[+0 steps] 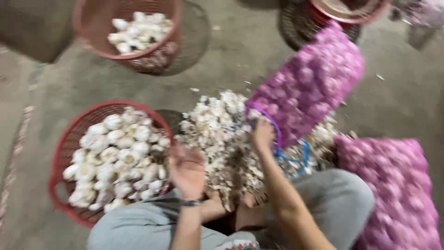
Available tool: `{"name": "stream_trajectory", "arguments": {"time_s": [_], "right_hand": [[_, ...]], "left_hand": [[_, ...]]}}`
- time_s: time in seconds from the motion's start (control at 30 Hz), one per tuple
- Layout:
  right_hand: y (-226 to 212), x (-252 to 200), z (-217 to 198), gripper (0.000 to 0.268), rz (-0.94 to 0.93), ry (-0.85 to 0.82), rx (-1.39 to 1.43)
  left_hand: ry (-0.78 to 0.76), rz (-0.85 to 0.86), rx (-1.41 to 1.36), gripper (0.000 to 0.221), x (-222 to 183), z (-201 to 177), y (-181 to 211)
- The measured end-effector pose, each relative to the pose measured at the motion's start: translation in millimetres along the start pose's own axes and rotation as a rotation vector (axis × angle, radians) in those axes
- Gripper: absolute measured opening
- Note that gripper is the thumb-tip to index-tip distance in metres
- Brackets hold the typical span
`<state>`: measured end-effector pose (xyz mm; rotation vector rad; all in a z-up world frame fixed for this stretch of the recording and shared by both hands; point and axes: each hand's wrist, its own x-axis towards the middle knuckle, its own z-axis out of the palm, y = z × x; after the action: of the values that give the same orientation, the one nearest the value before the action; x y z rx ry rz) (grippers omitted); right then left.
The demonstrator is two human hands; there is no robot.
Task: Peeling the outer papery skin from garlic bulbs by hand and placing them into a collection basket.
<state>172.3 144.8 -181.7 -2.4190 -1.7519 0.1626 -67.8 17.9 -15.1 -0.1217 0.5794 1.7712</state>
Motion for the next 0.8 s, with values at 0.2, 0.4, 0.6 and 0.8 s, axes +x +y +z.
{"name": "stream_trajectory", "arguments": {"time_s": [0.2,0.4,0.6,0.8], "right_hand": [[92,75,71,0.039,0.149,-0.345,-0.105],[100,57,79,0.072,0.062,-0.352,-0.145],[76,46,61,0.062,-0.09,-0.22,0.478],[2,-48,-30,0.049,-0.191,-0.515,1.084]], "left_hand": [[-0.107,-0.237,0.382,0.044,-32,-8,-20],[-0.109,-0.166,0.599,0.024,-17,-18,-29],[-0.111,-0.146,1.128,0.024,-4,-17,-43],[-0.298,-0.121,1.438,0.102,-9,5,-36]]}}
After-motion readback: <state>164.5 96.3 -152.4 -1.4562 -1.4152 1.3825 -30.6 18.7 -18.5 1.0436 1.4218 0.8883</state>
